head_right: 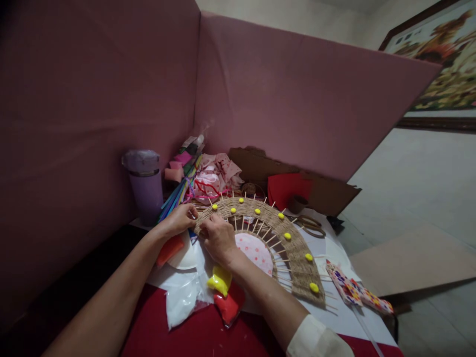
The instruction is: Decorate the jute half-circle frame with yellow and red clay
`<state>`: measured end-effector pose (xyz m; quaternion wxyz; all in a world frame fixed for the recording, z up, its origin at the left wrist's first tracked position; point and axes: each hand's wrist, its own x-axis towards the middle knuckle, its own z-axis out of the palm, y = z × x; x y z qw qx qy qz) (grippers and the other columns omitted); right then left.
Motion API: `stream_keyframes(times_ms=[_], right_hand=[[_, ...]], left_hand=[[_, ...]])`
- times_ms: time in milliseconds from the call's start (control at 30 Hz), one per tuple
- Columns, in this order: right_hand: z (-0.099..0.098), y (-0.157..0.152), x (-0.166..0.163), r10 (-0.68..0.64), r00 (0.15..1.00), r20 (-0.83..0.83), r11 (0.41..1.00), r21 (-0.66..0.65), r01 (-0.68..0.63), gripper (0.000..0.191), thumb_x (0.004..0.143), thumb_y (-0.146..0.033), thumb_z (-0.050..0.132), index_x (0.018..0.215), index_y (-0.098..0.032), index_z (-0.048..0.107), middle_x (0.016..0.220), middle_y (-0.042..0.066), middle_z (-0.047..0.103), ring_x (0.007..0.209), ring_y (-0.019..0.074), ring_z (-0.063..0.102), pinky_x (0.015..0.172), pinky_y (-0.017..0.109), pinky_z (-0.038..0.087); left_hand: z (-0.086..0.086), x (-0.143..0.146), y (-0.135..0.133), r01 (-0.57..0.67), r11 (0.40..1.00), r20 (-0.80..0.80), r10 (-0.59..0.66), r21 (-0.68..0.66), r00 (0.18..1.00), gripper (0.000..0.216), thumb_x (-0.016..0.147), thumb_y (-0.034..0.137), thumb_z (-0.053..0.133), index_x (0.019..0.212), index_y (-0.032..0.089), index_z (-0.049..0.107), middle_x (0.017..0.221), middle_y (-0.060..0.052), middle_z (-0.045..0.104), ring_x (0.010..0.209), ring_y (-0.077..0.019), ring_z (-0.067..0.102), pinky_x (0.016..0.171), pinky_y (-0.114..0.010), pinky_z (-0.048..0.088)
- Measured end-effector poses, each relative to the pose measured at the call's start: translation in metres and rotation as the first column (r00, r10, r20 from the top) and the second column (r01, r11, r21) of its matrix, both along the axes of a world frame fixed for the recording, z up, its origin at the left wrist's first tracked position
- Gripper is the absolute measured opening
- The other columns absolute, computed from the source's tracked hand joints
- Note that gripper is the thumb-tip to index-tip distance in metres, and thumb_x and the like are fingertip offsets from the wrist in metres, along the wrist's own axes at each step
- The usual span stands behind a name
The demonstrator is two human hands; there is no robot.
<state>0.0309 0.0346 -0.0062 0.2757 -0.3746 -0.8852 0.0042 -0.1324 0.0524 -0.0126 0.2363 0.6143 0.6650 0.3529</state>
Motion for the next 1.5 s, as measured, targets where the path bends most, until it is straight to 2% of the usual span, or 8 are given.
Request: stream_keyframes(times_ms=[167,300,433,600,700,1100,1400,1500], right_hand=[[0.001,0.0,0.006,0.071,0.993,-0.095,0.997,-0.027,-0.074,0.023,0.074,-0.005,0.056,0.09,-0.02,0.063,0.084,0.002,0.058,0.076,0.0154,0.055,0.066,0.023,0.04],[0.003,-0.003,0.013,0.081,0.99,-0.119,0.996,-0.018,-0.084,0.024,0.072,-0.003,0.055,0.089,-0.019,0.063,0.087,0.004,0.056,0.077,0.0151,0.054,0.069,0.023,0.041],[0.001,-0.007,0.019,0.074,0.996,-0.055,0.997,0.015,-0.073,0.03,0.073,-0.001,0.052,0.091,-0.02,0.066,0.084,0.003,0.056,0.074,0.014,0.053,0.064,0.022,0.039],[-0.005,-0.008,0.024,0.043,0.997,0.07,0.996,0.073,-0.048,0.043,0.066,0.002,0.054,0.098,-0.024,0.065,0.081,0.002,0.055,0.072,0.0143,0.051,0.06,0.022,0.036],[-0.006,-0.007,0.025,0.044,0.992,0.119,0.994,0.095,-0.055,0.043,0.066,0.0,0.055,0.1,-0.025,0.065,0.082,0.002,0.056,0.073,0.0145,0.05,0.06,0.023,0.034],[-0.003,-0.008,0.023,0.043,0.971,0.234,0.987,0.14,-0.077,0.033,0.072,-0.005,0.054,0.098,-0.023,0.063,0.084,0.004,0.057,0.071,0.015,0.047,0.057,0.024,0.032],[-0.008,-0.005,0.029,0.087,0.992,0.089,0.994,0.063,-0.092,0.044,0.07,0.001,0.051,0.106,-0.023,0.061,0.086,0.002,0.061,0.075,0.015,0.053,0.063,0.024,0.038],[-0.008,-0.005,0.029,0.106,0.989,0.102,0.991,0.073,-0.113,0.046,0.068,0.001,0.051,0.106,-0.022,0.061,0.088,0.003,0.06,0.078,0.0158,0.052,0.065,0.025,0.038]], left_hand=[[0.002,0.003,-0.003,-0.038,0.999,0.095,0.038,-0.001,0.995,0.022,0.056,0.001,0.058,0.072,0.016,0.054,0.062,0.003,0.054,0.056,-0.0098,0.049,0.05,-0.019,0.035],[0.01,0.008,-0.01,-0.059,0.997,0.175,0.069,-0.057,0.982,0.023,0.059,0.008,0.062,0.08,0.014,0.056,0.052,0.005,0.048,0.044,-0.0087,0.043,0.041,-0.019,0.029],[0.023,0.014,-0.019,-0.042,0.992,0.251,0.071,-0.119,0.965,0.033,0.064,0.012,0.062,0.096,0.012,0.056,0.042,0.009,0.039,0.032,-0.0068,0.034,0.035,-0.02,0.023],[0.032,0.016,-0.026,0.025,0.98,0.39,0.054,-0.195,0.919,0.049,0.068,0.012,0.058,0.115,0.014,0.047,0.038,0.012,0.035,0.024,-0.0055,0.029,0.031,-0.018,0.018],[0.032,0.015,-0.026,0.072,0.972,0.487,0.048,-0.225,0.872,0.049,0.067,0.011,0.055,0.115,0.013,0.045,0.039,0.011,0.037,0.023,-0.0053,0.029,0.029,-0.017,0.016],[0.033,0.016,-0.026,0.14,0.97,0.569,-0.003,-0.197,0.822,0.054,0.059,0.006,0.051,0.113,0.013,0.048,0.042,0.009,0.041,0.025,-0.0048,0.029,0.03,-0.017,0.017],[0.028,0.012,-0.024,0.156,0.965,0.573,-0.007,-0.21,0.82,0.058,0.059,0.007,0.051,0.117,0.014,0.047,0.044,0.009,0.042,0.026,-0.0038,0.028,0.031,-0.018,0.016],[0.028,0.011,-0.023,0.183,0.958,0.592,-0.018,-0.22,0.806,0.055,0.06,0.007,0.05,0.114,0.015,0.05,0.044,0.01,0.041,0.027,-0.0032,0.025,0.031,-0.018,0.015]])
